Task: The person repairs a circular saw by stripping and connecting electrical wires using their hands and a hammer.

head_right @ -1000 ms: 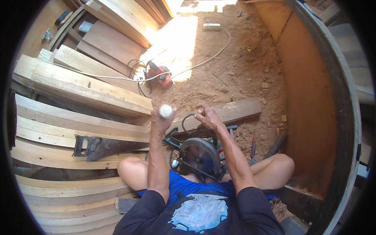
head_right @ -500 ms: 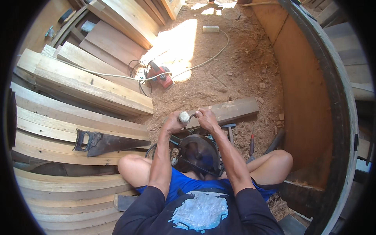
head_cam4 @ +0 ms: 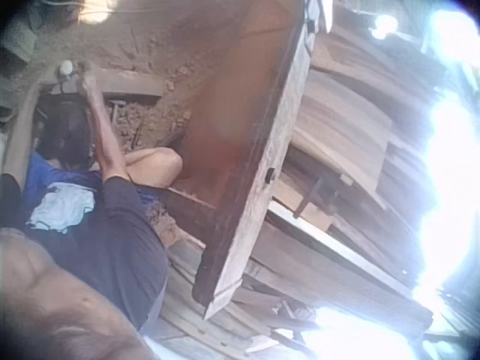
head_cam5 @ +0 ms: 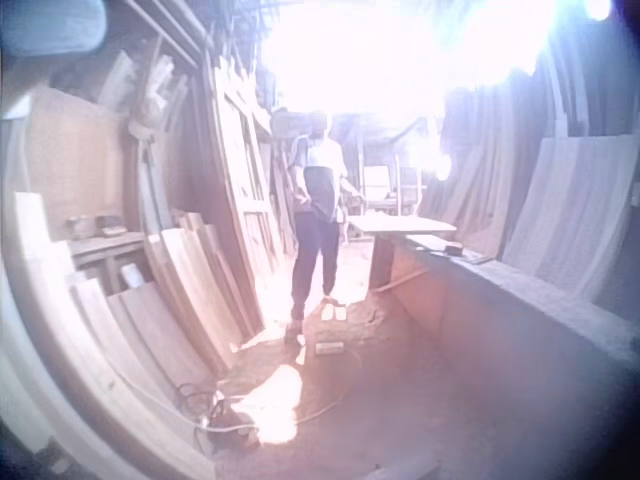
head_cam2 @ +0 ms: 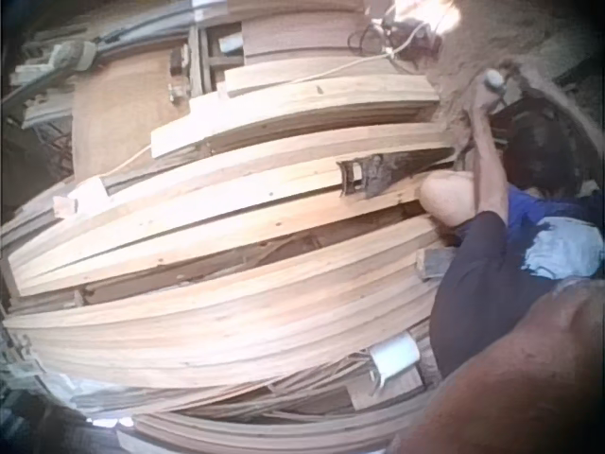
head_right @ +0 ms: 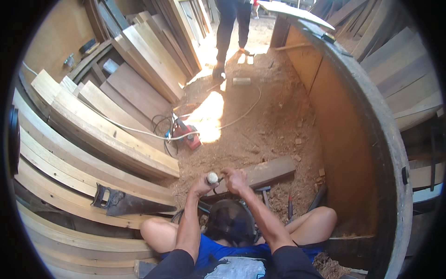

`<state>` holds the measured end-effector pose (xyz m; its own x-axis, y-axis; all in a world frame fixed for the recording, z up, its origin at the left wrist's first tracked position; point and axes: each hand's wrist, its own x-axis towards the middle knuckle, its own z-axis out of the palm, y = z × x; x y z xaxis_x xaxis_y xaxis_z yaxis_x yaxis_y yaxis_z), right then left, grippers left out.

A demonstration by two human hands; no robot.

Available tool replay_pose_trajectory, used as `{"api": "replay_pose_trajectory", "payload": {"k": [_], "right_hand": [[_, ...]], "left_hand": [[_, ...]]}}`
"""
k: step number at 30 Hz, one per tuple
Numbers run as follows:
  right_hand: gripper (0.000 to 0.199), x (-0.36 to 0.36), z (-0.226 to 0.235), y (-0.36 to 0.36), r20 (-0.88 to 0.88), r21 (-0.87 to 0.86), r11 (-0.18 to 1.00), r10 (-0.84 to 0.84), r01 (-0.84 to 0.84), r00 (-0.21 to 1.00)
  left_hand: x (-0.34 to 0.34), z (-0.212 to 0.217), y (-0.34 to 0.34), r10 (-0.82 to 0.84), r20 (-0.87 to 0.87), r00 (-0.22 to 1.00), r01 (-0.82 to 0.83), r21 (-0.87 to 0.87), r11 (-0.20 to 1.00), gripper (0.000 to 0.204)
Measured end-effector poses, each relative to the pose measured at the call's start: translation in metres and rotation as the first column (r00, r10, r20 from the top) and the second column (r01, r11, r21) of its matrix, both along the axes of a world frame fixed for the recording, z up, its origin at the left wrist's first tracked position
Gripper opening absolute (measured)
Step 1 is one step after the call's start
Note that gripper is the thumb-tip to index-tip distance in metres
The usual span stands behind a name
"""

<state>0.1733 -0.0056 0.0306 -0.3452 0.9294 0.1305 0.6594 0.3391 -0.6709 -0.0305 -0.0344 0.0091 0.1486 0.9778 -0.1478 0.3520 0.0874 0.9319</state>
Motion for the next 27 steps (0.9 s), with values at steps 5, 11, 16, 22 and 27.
{"api": "replay_pose_trajectory", "payload": {"k": [5, 11, 16, 22, 27], "right_hand": [[0.020, -0.019, 0.034, -0.019, 0.017, -0.036, 0.993, 0.116, -0.116, 0.993], [0.020, -0.002, 0.015, -0.003, -0.021, -0.126, 0.992, -0.016, 0.013, 1.000], [0.029, 0.004, 0.025, 0.014, -0.079, -0.441, 0.897, -0.018, -0.019, 0.997], [0.037, 0.008, 0.025, 0.052, 0.002, -0.374, 0.897, 0.254, -0.235, 0.967], [0.062, -0.054, 0.158, 0.114, -0.394, -0.227, 0.974, -0.093, 0.001, 0.914]], "left_hand": [[-0.016, -0.018, -0.003, 0.057, 0.094, 0.994, -0.056, -0.009, 0.998, 0.028], [0.000, 0.015, -0.001, 0.132, -0.217, 0.967, -0.089, 0.199, 0.976, 0.039], [-0.025, 0.002, -0.013, -0.090, -0.347, 0.934, 0.139, 0.118, 0.983, 0.061], [0.020, 0.034, 0.003, -0.062, -0.091, 0.994, 0.059, -0.038, 0.998, 0.034], [0.001, -0.013, -0.012, 0.239, -0.078, 0.968, -0.248, -0.143, 0.958, 0.031]]}}
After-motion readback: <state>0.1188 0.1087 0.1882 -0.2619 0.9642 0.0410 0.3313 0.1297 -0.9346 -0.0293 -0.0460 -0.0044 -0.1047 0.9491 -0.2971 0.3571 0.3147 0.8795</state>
